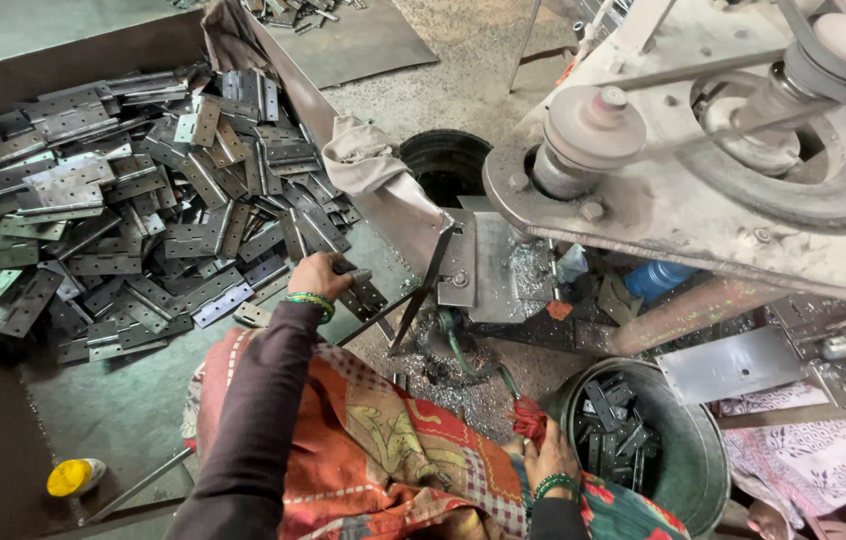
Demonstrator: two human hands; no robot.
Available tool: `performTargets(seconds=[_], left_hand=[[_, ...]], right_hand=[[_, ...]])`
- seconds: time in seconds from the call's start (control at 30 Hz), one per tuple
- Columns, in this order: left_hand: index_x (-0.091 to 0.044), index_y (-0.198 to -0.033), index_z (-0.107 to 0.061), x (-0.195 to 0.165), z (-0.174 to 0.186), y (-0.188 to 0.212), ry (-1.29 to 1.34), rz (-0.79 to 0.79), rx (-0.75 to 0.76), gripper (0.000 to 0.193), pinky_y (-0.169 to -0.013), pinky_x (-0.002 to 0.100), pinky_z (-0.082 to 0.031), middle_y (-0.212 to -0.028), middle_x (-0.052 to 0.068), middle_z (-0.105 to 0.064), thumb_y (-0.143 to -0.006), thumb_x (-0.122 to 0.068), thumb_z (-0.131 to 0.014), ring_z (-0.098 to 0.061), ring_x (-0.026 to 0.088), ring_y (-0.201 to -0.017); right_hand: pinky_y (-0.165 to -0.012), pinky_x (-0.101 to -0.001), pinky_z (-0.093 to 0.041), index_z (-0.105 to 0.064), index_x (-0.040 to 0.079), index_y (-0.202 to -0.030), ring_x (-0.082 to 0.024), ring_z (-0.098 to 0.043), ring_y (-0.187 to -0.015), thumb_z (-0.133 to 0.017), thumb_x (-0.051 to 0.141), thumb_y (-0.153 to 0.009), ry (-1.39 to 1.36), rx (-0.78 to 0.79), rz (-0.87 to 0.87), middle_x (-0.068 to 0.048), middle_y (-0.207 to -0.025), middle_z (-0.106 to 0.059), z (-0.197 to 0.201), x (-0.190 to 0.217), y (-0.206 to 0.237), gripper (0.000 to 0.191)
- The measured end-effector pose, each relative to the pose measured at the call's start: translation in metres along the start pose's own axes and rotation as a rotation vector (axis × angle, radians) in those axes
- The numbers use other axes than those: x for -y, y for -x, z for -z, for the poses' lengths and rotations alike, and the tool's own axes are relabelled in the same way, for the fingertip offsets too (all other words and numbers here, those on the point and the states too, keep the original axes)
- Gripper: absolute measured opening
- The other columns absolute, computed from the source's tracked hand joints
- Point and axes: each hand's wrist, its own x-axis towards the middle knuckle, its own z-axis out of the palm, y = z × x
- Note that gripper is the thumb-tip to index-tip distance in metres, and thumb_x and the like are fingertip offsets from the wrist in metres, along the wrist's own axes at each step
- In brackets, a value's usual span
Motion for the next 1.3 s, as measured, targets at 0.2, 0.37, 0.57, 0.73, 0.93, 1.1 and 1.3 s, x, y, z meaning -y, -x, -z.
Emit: performTargets(seconds=[0.2,0.37,0.57,0.73,0.93,1.1,1.3], left_hand=[[-0.012,-0.096,-0.08,-0.035,0.041,0.047,-0.357,-0.066,0.103,0.035,-0.08,0.046,-0.059,-0.091,0.016,-0.075,-0.076,-0.041,-0.083,-0.073,0.034,-0.087],[-0.007,-0.097,-0.078,-0.039,0.038,0.072,-0.113,-0.121,-0.132,0.027,-0.075,0.044,-0.059,-0.086,0.014,-0.076,-0.081,-0.029,-0.081,-0.074,0.03,-0.077],[-0.004,-0.106,-0.071,-0.072,-0.094,0.088,1.548,-0.106,-0.031,0.007,-0.068,0.028,-0.055,-0.093,0.005,-0.073,-0.099,-0.005,-0.068,-0.066,0.013,-0.076],[-0.011,-0.1,-0.069,-0.098,-0.169,0.101,1.336,0.383,0.037,0.013,-0.058,0.031,-0.053,-0.088,0.002,-0.072,-0.09,-0.004,-0.066,-0.066,0.014,-0.072],[-0.006,-0.099,-0.068,-0.11,-0.164,0.113,1.495,-0.056,-0.015,0.006,-0.065,0.024,-0.05,-0.087,0.0,-0.067,-0.098,-0.004,-0.074,-0.06,0.008,-0.073],[-0.009,-0.097,-0.068,-0.118,-0.163,0.11,1.519,0.221,0.145,0.005,-0.046,0.025,-0.041,-0.075,0.0,-0.066,-0.093,-0.008,-0.069,-0.054,0.008,-0.055],[-0.005,-0.096,-0.07,-0.142,-0.205,0.103,1.27,0.444,0.226,0.011,-0.043,0.031,-0.044,-0.071,0.002,-0.064,-0.092,-0.015,-0.07,-0.055,0.013,-0.051]], right_hand=[[-0.094,-0.0492,-0.053,-0.045,0.015,-0.144,-0.041,-0.064,-0.114,-0.074,0.028,-0.082,0.001,-0.004,-0.018,-0.02,-0.131,-0.062,0.003,0.0,0.001,0.07],[-0.094,-0.0492,-0.053,-0.046,0.017,-0.143,-0.041,-0.063,-0.117,-0.074,0.029,-0.083,-0.027,0.006,-0.057,-0.019,-0.132,-0.063,0.006,0.001,0.003,0.067],[-0.098,-0.0485,-0.052,-0.042,0.017,-0.148,-0.041,-0.061,-0.121,-0.073,0.031,-0.087,-0.011,0.1,-0.131,-0.019,-0.135,-0.061,0.016,0.006,0.005,0.07],[-0.097,-0.0495,-0.051,-0.043,0.015,-0.144,-0.043,-0.059,-0.121,-0.077,0.026,-0.081,-0.075,-0.02,-0.01,-0.022,-0.137,-0.058,0.011,-0.003,0.004,0.072],[-0.094,-0.0497,-0.053,-0.045,0.02,-0.143,-0.042,-0.062,-0.116,-0.077,0.027,-0.08,-0.068,0.015,-0.051,-0.019,-0.129,-0.063,-0.001,-0.014,0.002,0.071],[-0.091,-0.0508,-0.053,-0.047,0.02,-0.141,-0.042,-0.063,-0.113,-0.077,0.027,-0.083,-0.074,0.048,-0.091,-0.018,-0.128,-0.064,0.0,-0.011,-0.002,0.066],[-0.092,-0.0499,-0.054,-0.047,0.021,-0.141,-0.041,-0.064,-0.114,-0.076,0.026,-0.083,-0.077,0.051,-0.11,-0.017,-0.128,-0.064,0.006,-0.006,0.002,0.065]])
